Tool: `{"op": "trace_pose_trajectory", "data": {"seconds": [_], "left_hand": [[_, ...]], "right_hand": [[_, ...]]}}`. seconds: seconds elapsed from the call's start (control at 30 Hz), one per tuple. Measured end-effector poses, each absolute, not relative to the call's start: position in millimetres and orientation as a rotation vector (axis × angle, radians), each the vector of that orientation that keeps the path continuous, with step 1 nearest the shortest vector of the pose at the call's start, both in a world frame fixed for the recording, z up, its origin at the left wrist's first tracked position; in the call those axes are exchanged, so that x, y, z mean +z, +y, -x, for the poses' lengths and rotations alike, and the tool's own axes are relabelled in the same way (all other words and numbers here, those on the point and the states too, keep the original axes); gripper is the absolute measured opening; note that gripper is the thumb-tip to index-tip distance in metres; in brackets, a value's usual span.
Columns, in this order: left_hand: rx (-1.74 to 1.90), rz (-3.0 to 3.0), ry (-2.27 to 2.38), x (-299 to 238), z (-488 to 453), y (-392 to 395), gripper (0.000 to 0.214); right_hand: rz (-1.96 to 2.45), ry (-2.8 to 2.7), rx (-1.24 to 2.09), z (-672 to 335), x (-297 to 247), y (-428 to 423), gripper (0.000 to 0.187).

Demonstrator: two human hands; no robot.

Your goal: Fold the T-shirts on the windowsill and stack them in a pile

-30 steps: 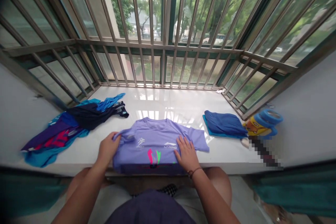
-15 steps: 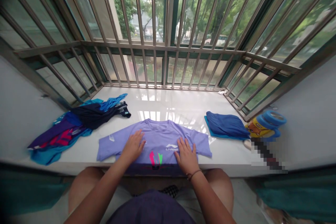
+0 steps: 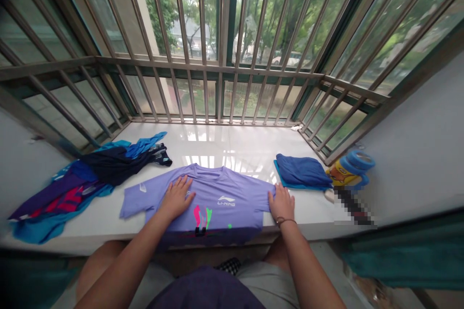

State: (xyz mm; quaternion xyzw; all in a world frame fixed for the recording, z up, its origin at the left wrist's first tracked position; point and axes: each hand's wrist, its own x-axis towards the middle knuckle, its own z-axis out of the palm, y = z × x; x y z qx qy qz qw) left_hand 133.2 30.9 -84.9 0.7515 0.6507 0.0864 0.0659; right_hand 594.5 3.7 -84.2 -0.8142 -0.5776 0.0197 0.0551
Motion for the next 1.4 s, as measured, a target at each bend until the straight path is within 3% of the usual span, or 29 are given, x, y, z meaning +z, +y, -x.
{"op": "trace_pose_trajectory", "data": {"seconds": [0.1, 0.23, 0.47, 0.7, 0.87, 1.0, 1.2, 1.4], "left_hand": [[0.317, -2.295, 1.943, -75, -169, 40, 0.056], [0.361, -2.466, 1.496, -71, -225, 57, 0.057], [0.326, -2.504, 1.363, -87, -248, 75, 0.067], [0.349, -2.496, 1.368, -87, -245, 74, 0.062], [0.384, -2.468, 1.377, -85, -245, 74, 0.054], [0.528, -2.373, 1.488, -87, -243, 74, 0.050], [0.678, -2.323, 1.465, -88, -239, 74, 0.055], [0.808, -2.370, 1.502, -93, -240, 75, 0.060]], "right_hand": [[2.438, -1.754, -0.040, -587, -81, 5, 0.057], [2.482, -1.673, 0.011, -580, -67, 13, 0.052], [2.437, -1.632, 0.230, -591, -46, 35, 0.024], [2.170, -1.615, 0.257, -582, -13, 20, 0.027], [1.557, -2.097, 0.050, -531, 18, -43, 0.030], [1.296, -2.707, 0.218, -486, 16, -97, 0.027], [1.609, -2.665, 0.380, -492, 4, -117, 0.010], [1.957, -2.329, 0.267, -530, 3, -93, 0.027]]}}
